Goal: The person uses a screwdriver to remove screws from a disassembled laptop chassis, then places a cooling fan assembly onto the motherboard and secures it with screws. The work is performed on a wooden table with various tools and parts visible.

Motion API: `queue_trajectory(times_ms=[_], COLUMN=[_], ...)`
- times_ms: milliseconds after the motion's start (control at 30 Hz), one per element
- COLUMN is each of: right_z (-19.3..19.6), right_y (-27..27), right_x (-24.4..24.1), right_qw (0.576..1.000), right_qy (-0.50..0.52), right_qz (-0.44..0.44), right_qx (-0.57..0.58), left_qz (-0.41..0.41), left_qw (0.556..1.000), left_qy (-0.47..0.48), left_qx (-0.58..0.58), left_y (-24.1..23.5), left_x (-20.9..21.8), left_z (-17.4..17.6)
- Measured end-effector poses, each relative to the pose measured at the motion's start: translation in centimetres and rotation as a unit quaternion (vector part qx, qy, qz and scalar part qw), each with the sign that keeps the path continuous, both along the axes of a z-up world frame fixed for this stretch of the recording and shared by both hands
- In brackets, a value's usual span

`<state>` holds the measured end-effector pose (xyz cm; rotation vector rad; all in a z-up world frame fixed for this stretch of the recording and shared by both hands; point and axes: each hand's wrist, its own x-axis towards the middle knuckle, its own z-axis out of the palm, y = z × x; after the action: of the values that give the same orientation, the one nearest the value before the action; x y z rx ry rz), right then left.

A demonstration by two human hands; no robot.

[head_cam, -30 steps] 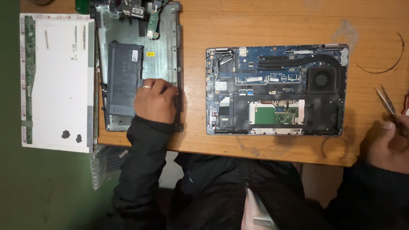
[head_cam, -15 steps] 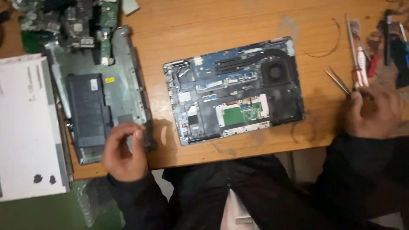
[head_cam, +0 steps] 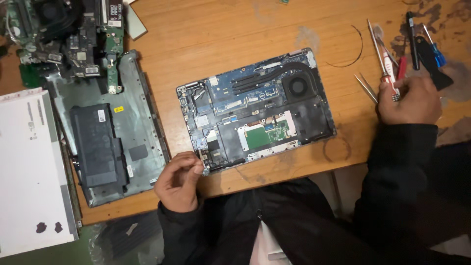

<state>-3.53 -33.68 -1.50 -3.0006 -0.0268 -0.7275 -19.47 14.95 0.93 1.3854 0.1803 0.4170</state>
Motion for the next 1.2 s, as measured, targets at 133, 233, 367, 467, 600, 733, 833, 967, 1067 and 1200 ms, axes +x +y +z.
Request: queue_trajectory(times_ms=[133,233,367,467,600,733,833,967,1067,1200], right_z=[-1.0,-0.4,1.3,2.1,3.1,3.4,3.9,4.2,4.2,3.8], right_y=[-2.3,-3.1,-1.1,1.8,6.4,11.4,13.3,13.4,12.9,12.8], right_x=[-0.1,-0.8,-3.9,-5.9,-7.3,-8.5,-9.4,-9.8,-9.4,-9.7], right_qw=[0.998,0.951,0.814,0.677,0.631,0.494,0.553,0.579,0.579,0.62], right_qy=[-0.011,-0.076,-0.075,-0.039,0.067,0.099,0.082,0.089,0.085,0.071], right_qz=[-0.008,0.064,0.098,0.22,0.26,0.262,0.281,0.267,0.277,0.276], right_qx=[0.062,0.294,0.567,0.702,0.728,0.823,0.78,0.765,0.762,0.731], left_qz=[-0.005,-0.004,-0.023,-0.081,-0.139,-0.145,-0.13,-0.157,-0.176,-0.194], left_qw=[0.999,0.996,0.994,0.992,0.983,0.974,0.975,0.963,0.946,0.937], left_qy=[-0.031,0.004,0.074,0.038,0.008,0.053,0.078,0.066,0.094,0.107], left_qx=[-0.029,-0.085,-0.071,-0.086,-0.121,-0.166,-0.164,-0.208,-0.257,-0.27], left_y=[0.2,0.1,-1.5,-3.3,-4.7,-5.4,-5.2,-5.0,-5.0,-5.5], left_x=[-0.1,-0.3,-0.1,0.2,0.8,0.4,0.3,0.3,0.4,0.6], left_z=[-1.2,-1.7,-1.7,-1.8,-1.9,-1.8,-1.7,-1.9,-2.0,-2.1])
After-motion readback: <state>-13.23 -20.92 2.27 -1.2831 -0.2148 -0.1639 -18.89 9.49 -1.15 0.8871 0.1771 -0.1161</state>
